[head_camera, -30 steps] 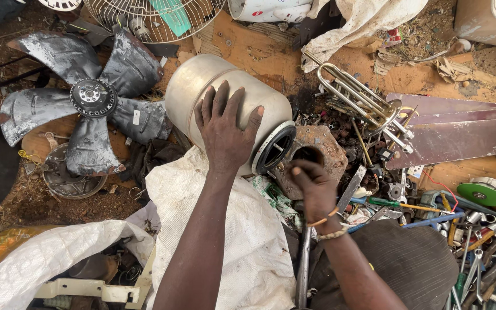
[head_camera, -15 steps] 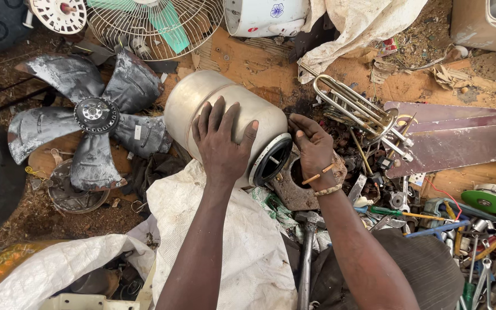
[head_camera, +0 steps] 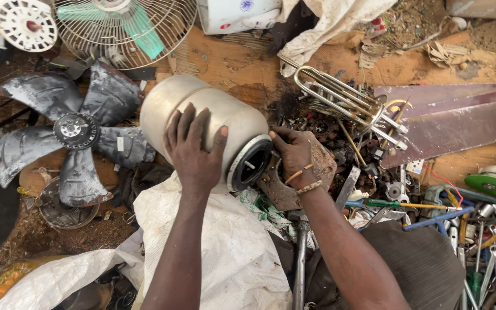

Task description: The person sits on the ground and uses a hammer and wrench to disassemble a cylindrical metal appliance. They remove a heating element and a metal ring, then place the parts into a white sack. The person also handles a brass trumpet-like object and a small metal piece, placing them aside.

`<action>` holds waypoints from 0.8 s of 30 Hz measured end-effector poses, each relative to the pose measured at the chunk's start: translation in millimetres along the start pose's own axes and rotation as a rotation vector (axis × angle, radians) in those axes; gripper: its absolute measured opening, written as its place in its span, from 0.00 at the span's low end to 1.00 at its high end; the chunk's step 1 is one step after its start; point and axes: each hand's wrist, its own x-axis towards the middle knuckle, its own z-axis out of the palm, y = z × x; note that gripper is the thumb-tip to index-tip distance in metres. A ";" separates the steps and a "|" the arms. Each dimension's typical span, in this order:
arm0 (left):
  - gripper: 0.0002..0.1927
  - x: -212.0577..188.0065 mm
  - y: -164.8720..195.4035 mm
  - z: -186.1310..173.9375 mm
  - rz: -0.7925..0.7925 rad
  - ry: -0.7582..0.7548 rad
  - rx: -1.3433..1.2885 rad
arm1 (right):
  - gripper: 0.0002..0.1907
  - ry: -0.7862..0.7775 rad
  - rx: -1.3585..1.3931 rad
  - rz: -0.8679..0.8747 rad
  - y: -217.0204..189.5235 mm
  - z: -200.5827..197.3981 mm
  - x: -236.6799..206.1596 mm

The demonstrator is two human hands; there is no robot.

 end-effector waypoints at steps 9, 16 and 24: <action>0.31 -2.2 4.9 -1.1 -0.002 -0.004 -0.015 | 0.15 -0.029 -0.336 0.347 -37.9 -2.9 -5.4; 0.31 -1.7 4.4 -0.8 0.003 -0.002 -0.018 | 0.13 -0.042 -0.222 0.092 -54.8 6.3 23.6; 0.29 -0.3 4.8 -0.3 0.013 0.007 -0.010 | 0.14 -0.212 -0.113 0.030 -32.8 10.9 53.1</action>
